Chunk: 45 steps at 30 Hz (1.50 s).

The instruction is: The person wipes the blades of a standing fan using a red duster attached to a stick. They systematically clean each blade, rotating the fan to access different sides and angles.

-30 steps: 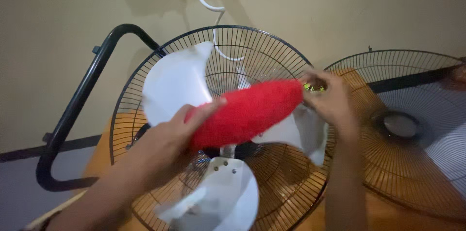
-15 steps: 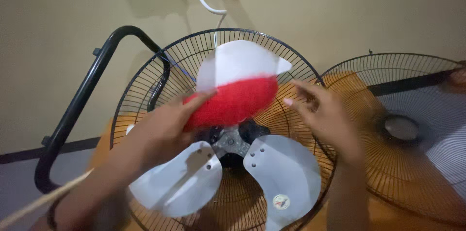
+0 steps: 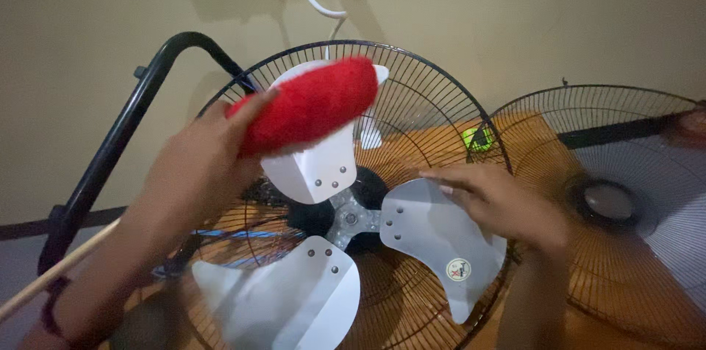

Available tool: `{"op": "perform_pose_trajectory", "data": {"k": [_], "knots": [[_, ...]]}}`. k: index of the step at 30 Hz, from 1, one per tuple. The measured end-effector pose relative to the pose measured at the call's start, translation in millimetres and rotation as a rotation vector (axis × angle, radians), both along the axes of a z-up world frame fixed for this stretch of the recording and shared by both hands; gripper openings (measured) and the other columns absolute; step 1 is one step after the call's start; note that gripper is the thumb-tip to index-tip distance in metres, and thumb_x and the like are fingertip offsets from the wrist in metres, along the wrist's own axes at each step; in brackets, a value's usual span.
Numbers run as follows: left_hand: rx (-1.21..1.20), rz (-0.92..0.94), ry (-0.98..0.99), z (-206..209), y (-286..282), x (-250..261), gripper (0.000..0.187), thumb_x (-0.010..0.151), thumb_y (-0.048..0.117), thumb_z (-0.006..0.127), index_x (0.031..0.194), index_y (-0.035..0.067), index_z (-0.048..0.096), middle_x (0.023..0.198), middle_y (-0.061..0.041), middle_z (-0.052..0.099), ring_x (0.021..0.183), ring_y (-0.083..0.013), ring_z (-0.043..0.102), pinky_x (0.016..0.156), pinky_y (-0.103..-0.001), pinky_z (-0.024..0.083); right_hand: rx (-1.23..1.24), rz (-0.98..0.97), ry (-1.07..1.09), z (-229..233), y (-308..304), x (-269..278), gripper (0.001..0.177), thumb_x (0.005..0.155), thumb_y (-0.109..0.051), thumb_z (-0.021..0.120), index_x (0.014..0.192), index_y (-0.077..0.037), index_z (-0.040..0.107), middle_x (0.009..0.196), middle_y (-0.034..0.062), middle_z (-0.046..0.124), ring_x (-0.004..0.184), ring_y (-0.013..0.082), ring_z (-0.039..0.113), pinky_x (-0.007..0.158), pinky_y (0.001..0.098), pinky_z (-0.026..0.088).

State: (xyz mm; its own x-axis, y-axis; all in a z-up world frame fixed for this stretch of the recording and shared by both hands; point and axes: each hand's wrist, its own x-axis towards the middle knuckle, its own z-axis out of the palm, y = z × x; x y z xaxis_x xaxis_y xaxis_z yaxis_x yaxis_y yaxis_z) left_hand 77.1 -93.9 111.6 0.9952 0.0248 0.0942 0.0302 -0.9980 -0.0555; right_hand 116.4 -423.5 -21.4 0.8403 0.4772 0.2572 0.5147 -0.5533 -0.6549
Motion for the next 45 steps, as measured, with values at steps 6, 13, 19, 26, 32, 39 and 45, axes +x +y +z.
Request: {"op": "perform_pose_trajectory", "data": {"k": [6, 13, 19, 26, 32, 39, 45], "knots": [[-0.087, -0.357, 0.072, 6, 13, -2, 0.081, 0.078, 0.019, 0.080, 0.151, 0.029, 0.048, 0.123, -0.011, 0.068, 0.104, -0.0298, 0.070, 0.093, -0.047, 0.056, -0.020, -0.030, 0.178, 10, 2, 0, 0.047, 0.088, -0.014, 0.066, 0.134, -0.023, 0.070, 0.106, 0.0047, 0.082, 0.083, 0.0154, 0.079, 0.075, 0.0311, 0.062], [-0.018, -0.193, -0.335, 4, 12, 2, 0.084, 0.085, 0.014, 0.073, 0.159, 0.026, 0.035, 0.120, -0.022, 0.062, 0.083, -0.0337, 0.072, 0.072, -0.046, 0.062, -0.093, -0.138, 0.348, 15, 3, 2, 0.051, 0.090, -0.015, 0.070, 0.139, -0.026, 0.070, 0.099, 0.0096, 0.082, 0.076, 0.0259, 0.076, 0.073, 0.0352, 0.062], [-0.175, -0.535, -0.030, -23, -2, -24, 0.101, 0.074, 0.016, 0.076, 0.160, 0.040, 0.030, 0.123, -0.013, 0.065, 0.082, -0.0288, 0.074, 0.074, -0.041, 0.062, 0.203, -0.394, -0.186, -4, 2, 31, 0.048, 0.090, -0.018, 0.070, 0.137, -0.007, 0.064, 0.118, 0.0140, 0.075, 0.098, 0.0214, 0.074, 0.083, 0.0321, 0.059], [-0.048, -0.529, 0.109, -33, -24, -10, 0.095, 0.082, 0.015, 0.071, 0.163, 0.038, 0.026, 0.121, -0.020, 0.060, 0.074, -0.0320, 0.074, 0.065, -0.041, 0.063, 0.352, -0.518, -0.052, -29, -16, 53, 0.055, 0.096, -0.035, 0.065, 0.142, -0.005, 0.059, 0.127, 0.0205, 0.070, 0.110, 0.0275, 0.072, 0.094, 0.0395, 0.055], [-0.095, -0.506, -0.101, -36, -42, 11, 0.082, 0.083, 0.020, 0.072, 0.157, 0.031, 0.039, 0.115, -0.024, 0.062, 0.073, -0.0397, 0.072, 0.063, -0.048, 0.059, 0.286, -0.466, -0.243, -30, -11, 53, 0.048, 0.103, -0.028, 0.060, 0.142, -0.001, 0.060, 0.130, 0.0219, 0.067, 0.118, 0.0293, 0.064, 0.095, 0.0403, 0.050], [-0.115, -0.390, -0.033, -40, -64, 33, 0.072, 0.088, 0.021, 0.068, 0.154, 0.033, 0.041, 0.115, -0.019, 0.065, 0.085, -0.0406, 0.071, 0.075, -0.049, 0.058, 0.484, -0.343, -0.166, -28, -18, 53, 0.039, 0.103, -0.019, 0.052, 0.134, -0.001, 0.066, 0.122, 0.0163, 0.074, 0.111, 0.0222, 0.069, 0.097, 0.0365, 0.051], [-0.070, -0.628, 0.038, -49, -68, 34, 0.078, 0.078, 0.021, 0.072, 0.149, 0.034, 0.044, 0.122, -0.022, 0.061, 0.092, -0.0409, 0.070, 0.079, -0.052, 0.057, 0.285, -0.638, 0.078, -29, -30, 63, 0.044, 0.110, -0.033, 0.047, 0.125, -0.001, 0.071, 0.104, 0.0221, 0.072, 0.087, 0.0285, 0.067, 0.078, 0.0385, 0.051]]}}
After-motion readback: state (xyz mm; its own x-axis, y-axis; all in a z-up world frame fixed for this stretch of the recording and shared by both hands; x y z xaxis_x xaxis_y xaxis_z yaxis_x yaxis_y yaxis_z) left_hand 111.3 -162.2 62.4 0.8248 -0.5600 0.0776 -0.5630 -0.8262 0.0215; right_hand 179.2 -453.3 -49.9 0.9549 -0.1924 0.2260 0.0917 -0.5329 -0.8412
